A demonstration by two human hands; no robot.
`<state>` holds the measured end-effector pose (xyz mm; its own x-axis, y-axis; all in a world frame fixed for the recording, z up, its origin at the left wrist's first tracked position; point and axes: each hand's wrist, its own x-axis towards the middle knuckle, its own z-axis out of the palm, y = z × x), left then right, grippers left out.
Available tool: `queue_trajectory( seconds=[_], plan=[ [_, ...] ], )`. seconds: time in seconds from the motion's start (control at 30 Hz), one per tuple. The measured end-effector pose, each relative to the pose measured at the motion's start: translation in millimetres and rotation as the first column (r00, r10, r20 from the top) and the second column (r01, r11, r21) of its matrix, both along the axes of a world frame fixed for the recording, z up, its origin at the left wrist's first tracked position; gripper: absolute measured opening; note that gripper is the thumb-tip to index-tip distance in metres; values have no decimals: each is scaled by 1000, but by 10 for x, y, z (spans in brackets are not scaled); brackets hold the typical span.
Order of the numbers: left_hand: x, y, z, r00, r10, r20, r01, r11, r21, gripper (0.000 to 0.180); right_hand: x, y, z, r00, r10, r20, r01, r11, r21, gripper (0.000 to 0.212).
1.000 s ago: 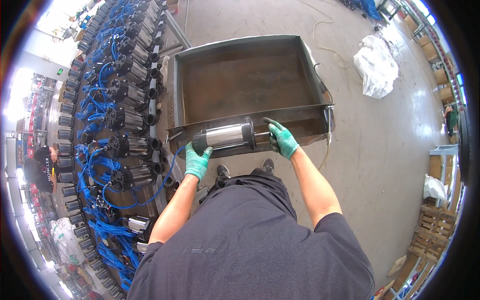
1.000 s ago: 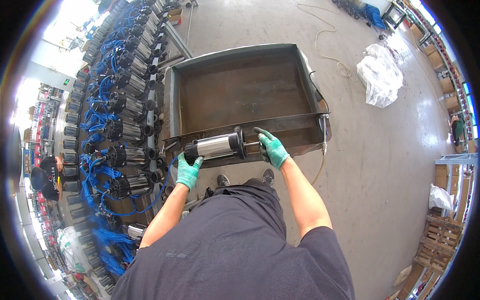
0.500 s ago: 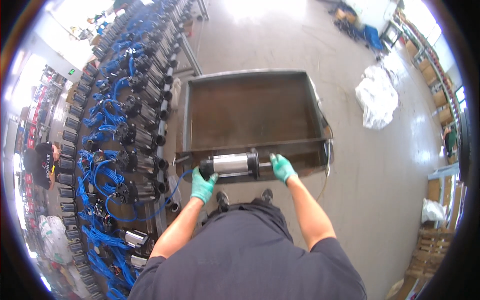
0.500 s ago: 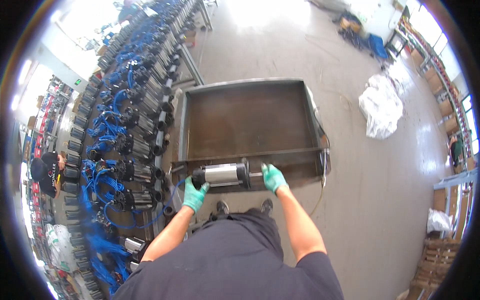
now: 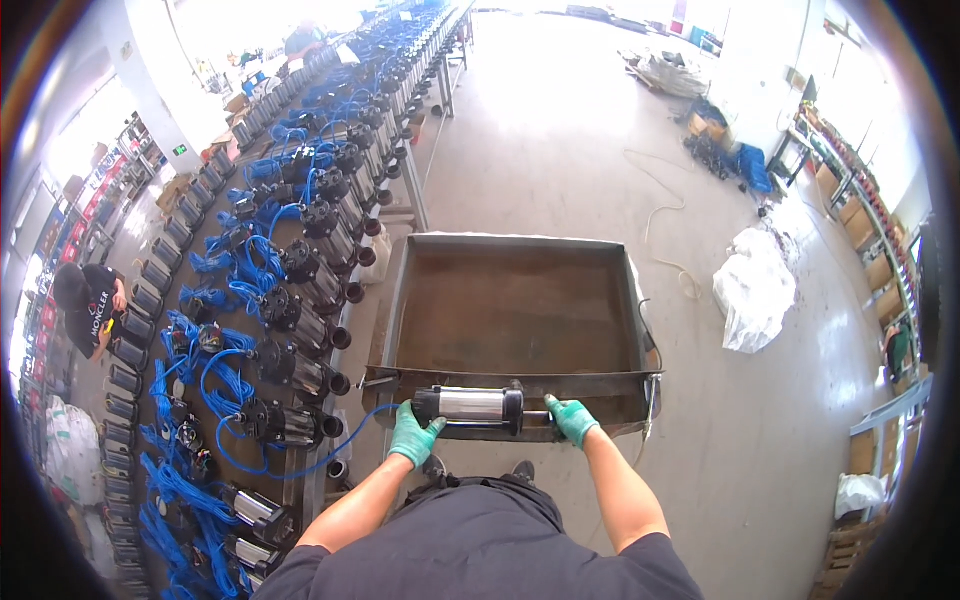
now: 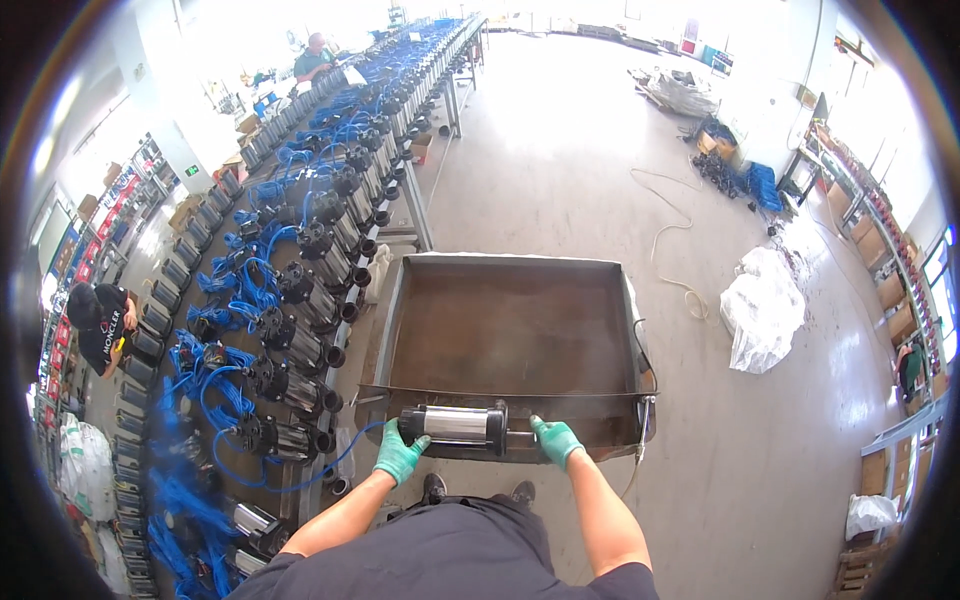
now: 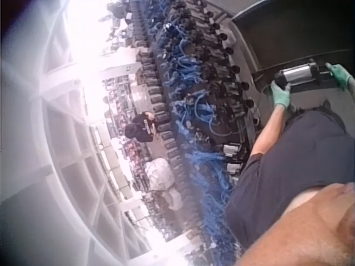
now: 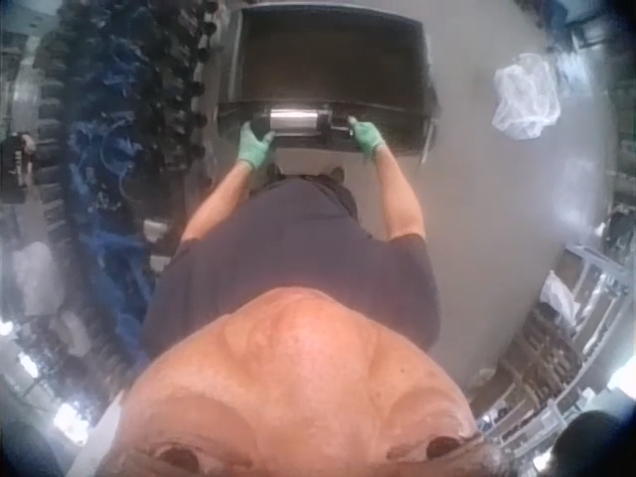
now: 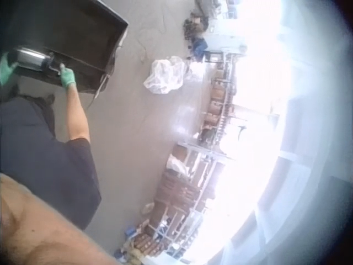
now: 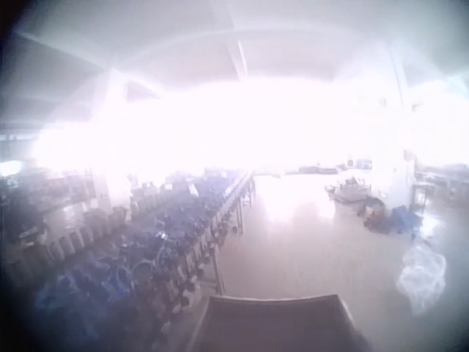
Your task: The person tests submersible pumps by connecting test fixtures to them, submerging the pumps in a water tank, and placing them onto a work table.
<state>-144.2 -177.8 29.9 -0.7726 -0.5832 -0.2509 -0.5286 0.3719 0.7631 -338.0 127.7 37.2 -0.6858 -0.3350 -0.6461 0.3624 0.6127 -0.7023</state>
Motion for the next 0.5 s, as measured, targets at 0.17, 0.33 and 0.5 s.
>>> queue_trajectory(
  seconds=[0.17,0.33,0.5],
  plan=[
    [51,-33,-129,999,8,-32,-12,994,-113,89,4,235,262,465,495,-734,-576,799,174,40],
    [52,1,-44,999,6,-51,-8,999,-41,95,96,176,117,731,312,-607,-396,918,-6,30],
    [-1,25,89,1000,6,-30,-8,998,-63,90,58,-169,-109,990,-106,95,116,987,-113,44]
  ],
)
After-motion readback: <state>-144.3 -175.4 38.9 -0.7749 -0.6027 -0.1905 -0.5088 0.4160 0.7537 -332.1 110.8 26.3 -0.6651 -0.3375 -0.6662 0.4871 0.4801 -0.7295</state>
